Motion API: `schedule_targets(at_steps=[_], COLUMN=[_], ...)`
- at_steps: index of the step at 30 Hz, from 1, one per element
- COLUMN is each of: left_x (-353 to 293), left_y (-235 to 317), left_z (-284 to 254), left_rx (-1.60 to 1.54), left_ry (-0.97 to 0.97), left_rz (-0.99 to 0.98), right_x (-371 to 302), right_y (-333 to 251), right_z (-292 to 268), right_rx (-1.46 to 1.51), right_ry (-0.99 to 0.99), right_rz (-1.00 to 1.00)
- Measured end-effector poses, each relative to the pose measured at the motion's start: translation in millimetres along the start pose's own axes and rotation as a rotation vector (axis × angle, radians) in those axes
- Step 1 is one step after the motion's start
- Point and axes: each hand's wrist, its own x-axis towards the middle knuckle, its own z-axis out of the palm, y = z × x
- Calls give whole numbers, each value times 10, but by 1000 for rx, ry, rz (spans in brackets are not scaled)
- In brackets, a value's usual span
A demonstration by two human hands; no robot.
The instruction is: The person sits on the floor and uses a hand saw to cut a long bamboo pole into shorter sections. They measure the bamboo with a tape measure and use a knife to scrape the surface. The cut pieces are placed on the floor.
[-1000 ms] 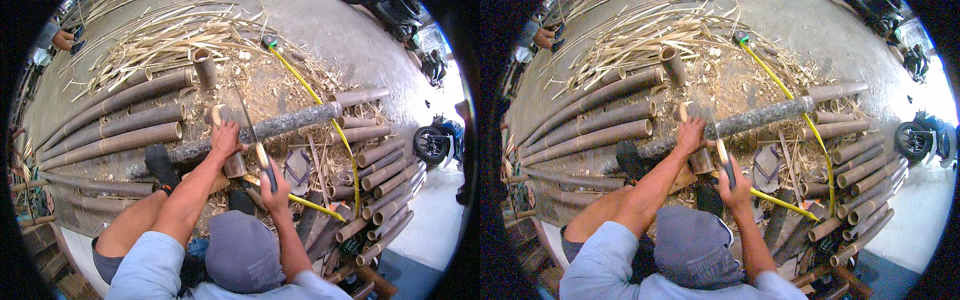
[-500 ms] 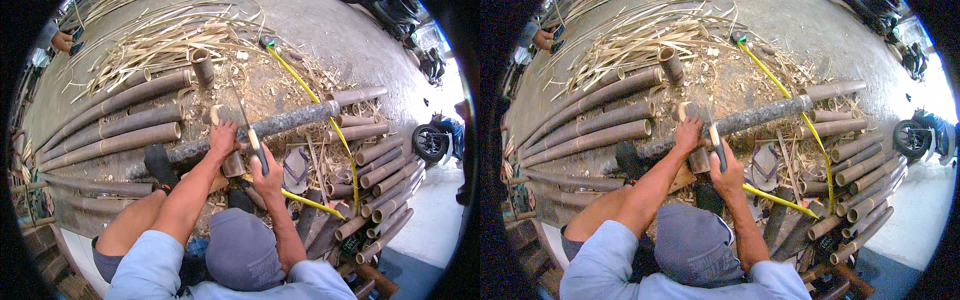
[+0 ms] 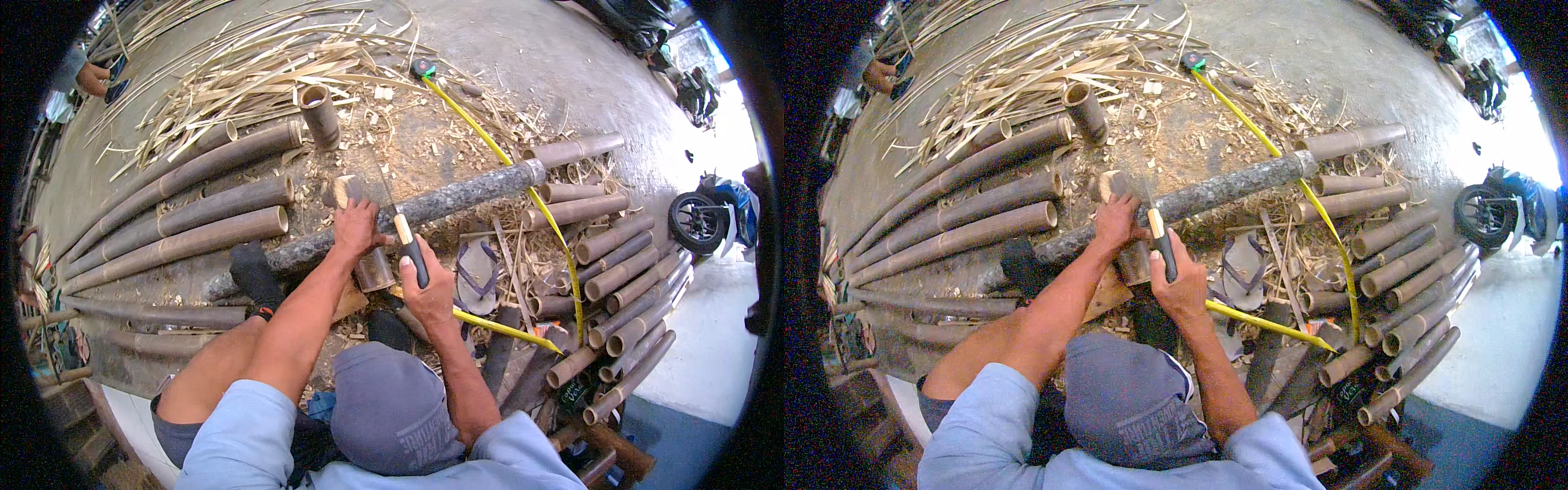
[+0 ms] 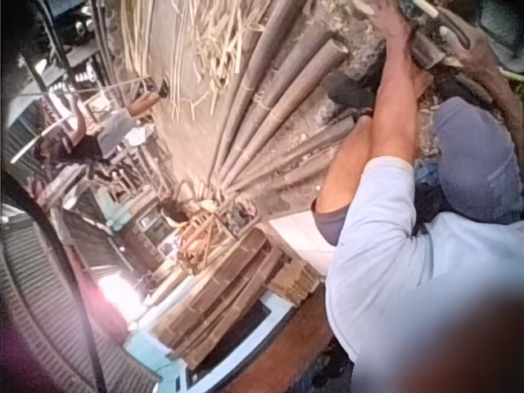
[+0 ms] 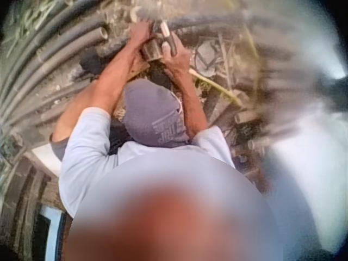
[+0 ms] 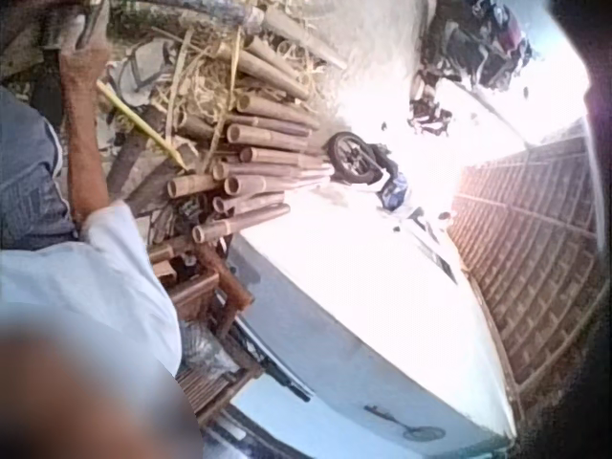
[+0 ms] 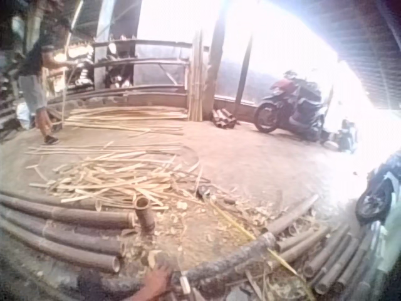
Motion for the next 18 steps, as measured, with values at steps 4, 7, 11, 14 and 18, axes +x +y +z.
schedule_targets(at_steps=[4, 7, 11, 14, 18], left_x=[75, 54, -20, -46, 9], left_y=[-10, 25, 52, 49, 37], left_z=[-46, -38, -45, -61, -68], left_rx=[16, 15, 21, 10, 0], left_ry=[-56, -104, -27, -61, -66], left_rz=[5, -3, 6, -20, -15], right_x=[-863, -1474, -664, -132, -885], right_y=[-86, -177, -62, -20, -213], right_z=[-490, -853, -401, -78, -550], right_rx=[-43, -83, -45, -7, -16], right_ry=[23, 4, 22, 10, -39], right_rz=[-72, -66, -43, 30, 63])
